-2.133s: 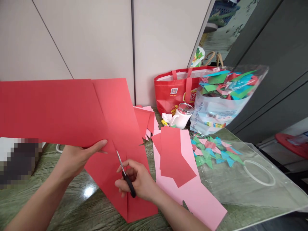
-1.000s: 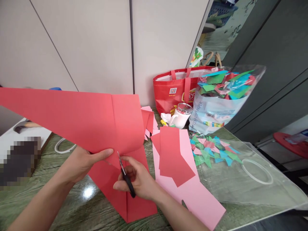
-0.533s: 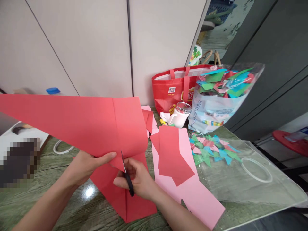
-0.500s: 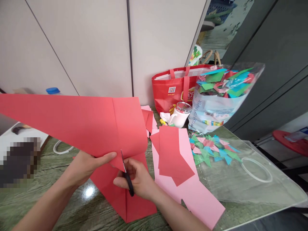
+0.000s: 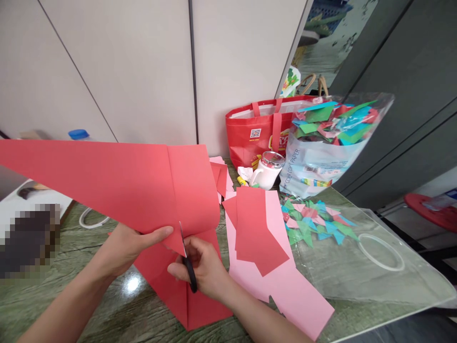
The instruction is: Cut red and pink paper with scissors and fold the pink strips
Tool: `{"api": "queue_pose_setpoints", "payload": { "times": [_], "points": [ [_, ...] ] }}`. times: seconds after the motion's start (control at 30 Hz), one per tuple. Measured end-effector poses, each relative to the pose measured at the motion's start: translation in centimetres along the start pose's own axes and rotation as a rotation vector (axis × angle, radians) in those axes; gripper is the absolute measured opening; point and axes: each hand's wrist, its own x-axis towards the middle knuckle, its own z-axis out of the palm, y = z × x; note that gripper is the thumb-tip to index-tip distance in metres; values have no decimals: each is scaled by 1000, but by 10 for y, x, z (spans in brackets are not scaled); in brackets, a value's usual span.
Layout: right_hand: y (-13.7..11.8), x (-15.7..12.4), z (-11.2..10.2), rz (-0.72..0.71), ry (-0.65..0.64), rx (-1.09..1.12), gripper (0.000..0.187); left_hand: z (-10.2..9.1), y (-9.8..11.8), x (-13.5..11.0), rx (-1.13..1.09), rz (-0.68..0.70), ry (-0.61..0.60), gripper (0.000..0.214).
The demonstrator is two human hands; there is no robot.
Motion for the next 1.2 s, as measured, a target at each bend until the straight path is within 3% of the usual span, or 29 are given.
{"api": "queue_pose_setpoints", "payload": {
  "times": [0.4, 0.7, 0.9, 1.2],
  "points": [
    [3, 0, 3, -3, 27, 21, 24, 0, -2, 0, 15, -16, -5, 34],
    [2, 1, 1, -119, 45, -5, 24, 3, -2, -2, 11, -20, -41, 23],
    [5, 1, 1, -106, 63, 46, 23, 3, -2, -1, 28, -20, -71, 12],
    [8, 1, 1, -43, 91, 12, 21, 3, -2, -1, 50, -21, -40, 17]
  ]
}}
